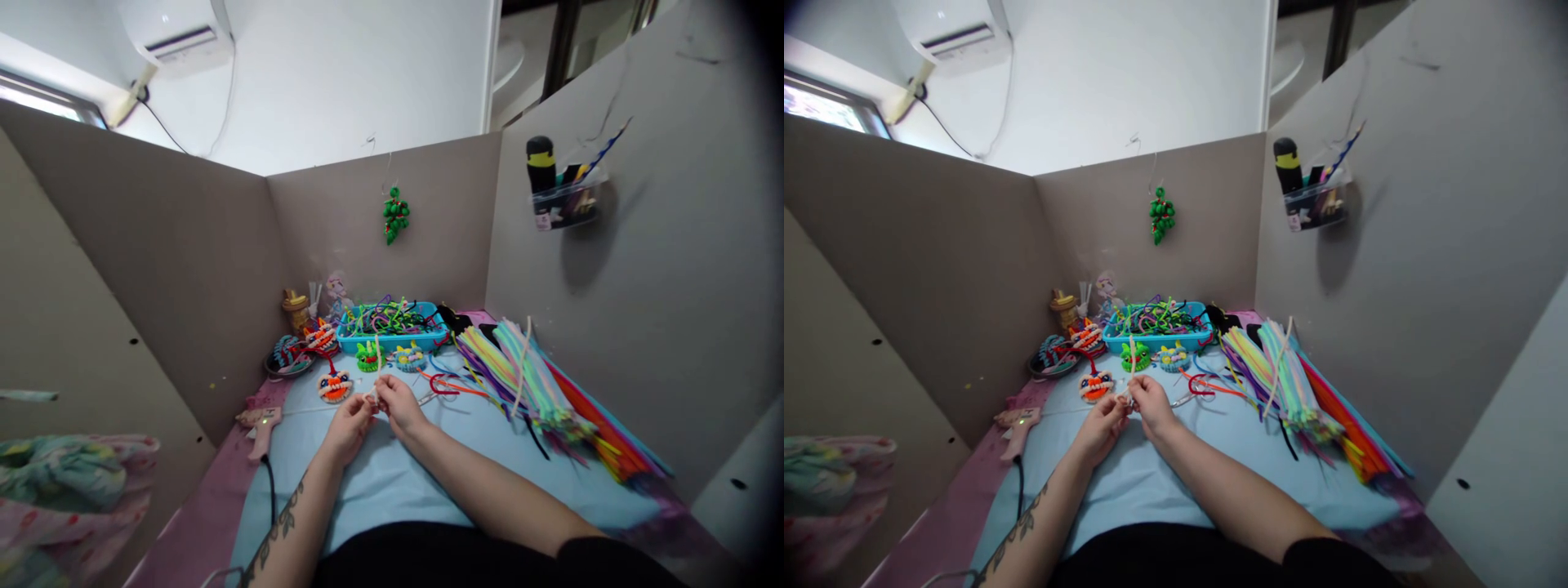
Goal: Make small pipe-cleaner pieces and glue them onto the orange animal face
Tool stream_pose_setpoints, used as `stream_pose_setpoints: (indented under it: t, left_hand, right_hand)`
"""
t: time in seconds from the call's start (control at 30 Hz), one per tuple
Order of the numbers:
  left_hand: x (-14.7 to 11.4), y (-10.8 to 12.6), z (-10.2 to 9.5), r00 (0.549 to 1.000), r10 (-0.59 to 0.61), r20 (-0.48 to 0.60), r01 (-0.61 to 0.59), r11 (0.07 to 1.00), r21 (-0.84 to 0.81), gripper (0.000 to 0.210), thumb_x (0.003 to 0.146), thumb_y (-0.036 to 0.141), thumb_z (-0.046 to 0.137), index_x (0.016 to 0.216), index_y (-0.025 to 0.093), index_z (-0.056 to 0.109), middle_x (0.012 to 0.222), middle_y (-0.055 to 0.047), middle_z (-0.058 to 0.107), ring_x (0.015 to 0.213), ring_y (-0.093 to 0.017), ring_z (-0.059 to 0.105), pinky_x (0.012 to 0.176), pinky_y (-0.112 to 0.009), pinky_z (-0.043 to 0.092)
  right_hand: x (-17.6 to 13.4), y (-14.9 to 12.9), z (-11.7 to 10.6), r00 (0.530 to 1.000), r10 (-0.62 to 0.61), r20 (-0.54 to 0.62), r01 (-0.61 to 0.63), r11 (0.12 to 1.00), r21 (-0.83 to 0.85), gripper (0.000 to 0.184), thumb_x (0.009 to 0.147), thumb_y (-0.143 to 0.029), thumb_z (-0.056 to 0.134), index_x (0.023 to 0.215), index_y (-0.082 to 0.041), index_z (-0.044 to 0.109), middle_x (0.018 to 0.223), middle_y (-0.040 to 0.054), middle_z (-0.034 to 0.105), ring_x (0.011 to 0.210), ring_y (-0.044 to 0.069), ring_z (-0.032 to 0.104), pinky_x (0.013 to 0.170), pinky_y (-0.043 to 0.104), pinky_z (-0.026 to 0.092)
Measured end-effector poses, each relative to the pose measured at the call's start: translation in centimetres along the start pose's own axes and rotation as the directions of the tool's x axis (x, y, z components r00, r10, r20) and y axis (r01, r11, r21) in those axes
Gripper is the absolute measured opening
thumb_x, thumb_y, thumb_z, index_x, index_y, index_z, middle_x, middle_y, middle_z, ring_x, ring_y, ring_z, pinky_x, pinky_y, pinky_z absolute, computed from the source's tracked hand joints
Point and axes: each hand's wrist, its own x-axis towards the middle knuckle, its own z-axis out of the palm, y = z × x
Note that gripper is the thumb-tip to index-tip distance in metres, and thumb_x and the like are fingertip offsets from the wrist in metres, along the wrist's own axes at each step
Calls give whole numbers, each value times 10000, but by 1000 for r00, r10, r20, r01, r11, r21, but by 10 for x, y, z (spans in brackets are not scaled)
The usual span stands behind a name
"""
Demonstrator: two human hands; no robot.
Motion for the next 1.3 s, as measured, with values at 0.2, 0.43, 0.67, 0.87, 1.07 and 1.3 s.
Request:
stream_pose_setpoints:
  t: [0.2, 0.43, 0.67, 0.87, 1.07, 1.3]
  left_hand:
    - [2, -2, -3, 999, -10, 49, 12, 999, -35, 241, 611, 309, 750, 697, 130, 614, 718, -22, 632, 645, -91, 545, 634, -199, 418]
    - [5, -3, -3, 996, 74, 41, -75, 997, 27, 239, 553, 286, 782, 635, 123, 628, 574, 3, 613, 553, -88, 516, 567, -204, 371]
    - [-1, 2, -2, 996, -30, 84, 30, 1000, 1, 237, 658, 317, 717, 809, 144, 656, 850, -45, 656, 766, -141, 599, 629, -206, 419]
    - [-1, 4, -6, 982, -125, 140, 143, 981, -130, 177, 694, 266, 692, 773, 112, 657, 762, -44, 615, 711, -109, 575, 636, -206, 454]
    - [1, 3, -9, 986, -121, 114, 136, 982, -134, 173, 636, 229, 738, 733, 106, 665, 726, -24, 600, 655, -78, 547, 631, -190, 456]
    - [0, 4, -7, 988, -121, 92, 130, 987, -96, 184, 661, 260, 722, 753, 110, 668, 764, -29, 608, 672, -79, 546, 630, -186, 453]
  right_hand:
    - [-2, -1, 0, 999, 44, 0, -44, 998, 35, 299, 576, -385, 697, 657, -173, 501, 522, -61, 463, 431, 58, 383, 417, 197, 310]
    - [1, 2, -2, 1000, 15, 6, -15, 1000, 20, 234, 581, -310, 679, 641, -164, 507, 532, -66, 454, 434, 46, 348, 419, 188, 263]
    - [4, -11, -8, 997, -52, 62, 61, 987, -146, 225, 637, -356, 639, 626, -171, 512, 492, -64, 449, 435, 68, 369, 431, 204, 256]
    - [2, -17, -13, 968, -10, 252, 84, 955, -283, 226, 692, -361, 607, 619, -171, 507, 528, -24, 546, 483, 109, 467, 497, 236, 349]
    - [1, -17, -12, 959, -97, 266, 199, 899, -390, 200, 710, -317, 586, 605, -167, 505, 568, -25, 522, 557, 118, 472, 572, 247, 366]
    - [4, -14, -14, 971, -75, 228, 160, 911, -381, 186, 704, -317, 564, 606, -172, 502, 544, -32, 500, 537, 114, 455, 556, 241, 353]
